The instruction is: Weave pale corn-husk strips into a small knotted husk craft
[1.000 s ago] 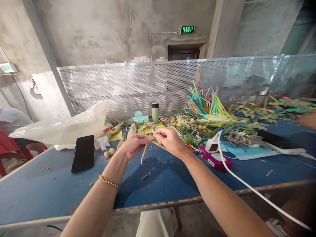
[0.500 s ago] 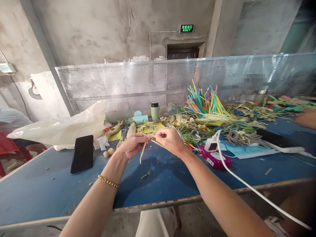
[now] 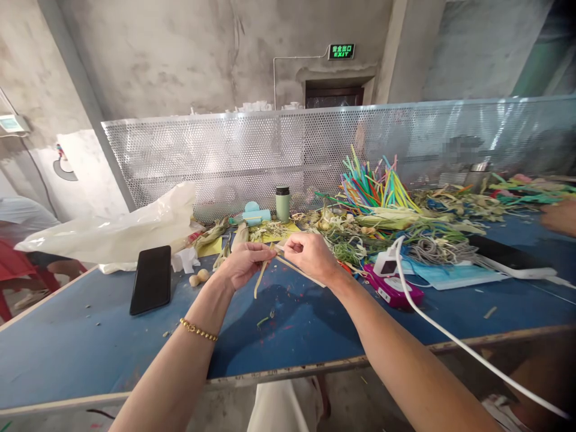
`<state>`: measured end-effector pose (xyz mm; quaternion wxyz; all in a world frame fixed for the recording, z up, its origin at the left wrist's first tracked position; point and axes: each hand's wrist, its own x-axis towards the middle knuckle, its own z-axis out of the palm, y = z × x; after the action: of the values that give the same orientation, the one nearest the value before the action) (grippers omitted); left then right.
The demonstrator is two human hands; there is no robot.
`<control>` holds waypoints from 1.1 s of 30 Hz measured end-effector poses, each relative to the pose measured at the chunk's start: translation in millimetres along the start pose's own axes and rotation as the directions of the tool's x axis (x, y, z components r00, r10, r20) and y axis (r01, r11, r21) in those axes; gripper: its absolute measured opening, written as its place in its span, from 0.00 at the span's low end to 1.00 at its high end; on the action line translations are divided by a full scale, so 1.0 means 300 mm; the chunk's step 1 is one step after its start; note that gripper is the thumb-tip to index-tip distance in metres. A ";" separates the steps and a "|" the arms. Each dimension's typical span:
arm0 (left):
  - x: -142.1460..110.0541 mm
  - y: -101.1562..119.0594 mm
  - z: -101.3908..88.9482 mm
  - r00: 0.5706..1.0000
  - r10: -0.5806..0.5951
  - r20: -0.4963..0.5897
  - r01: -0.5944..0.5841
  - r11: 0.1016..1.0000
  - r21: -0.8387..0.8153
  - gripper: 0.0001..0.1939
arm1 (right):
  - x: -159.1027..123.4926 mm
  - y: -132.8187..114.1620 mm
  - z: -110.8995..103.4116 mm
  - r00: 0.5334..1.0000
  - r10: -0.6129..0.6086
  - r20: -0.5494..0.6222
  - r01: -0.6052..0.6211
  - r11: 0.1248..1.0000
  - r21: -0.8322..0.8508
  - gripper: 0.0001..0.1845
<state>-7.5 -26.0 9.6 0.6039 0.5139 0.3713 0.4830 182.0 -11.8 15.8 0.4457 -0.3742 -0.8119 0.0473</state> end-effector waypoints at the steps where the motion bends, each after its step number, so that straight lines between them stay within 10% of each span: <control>1: 0.000 0.000 0.000 1.000 0.001 -0.003 -0.001 1.000 -0.005 0.14 | 0.000 0.000 0.000 1.000 -0.011 0.002 0.011 1.000 -0.001 0.12; 33: 0.002 0.005 -0.012 0.998 0.049 0.034 -0.049 0.999 -0.014 0.14 | 0.001 0.030 0.007 0.992 -0.125 0.029 0.122 0.987 0.100 0.11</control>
<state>-11.2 -24.5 10.4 0.6016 0.5269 0.3451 0.4914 185.3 -4.6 11.0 0.4511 -0.2998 -0.8380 0.0661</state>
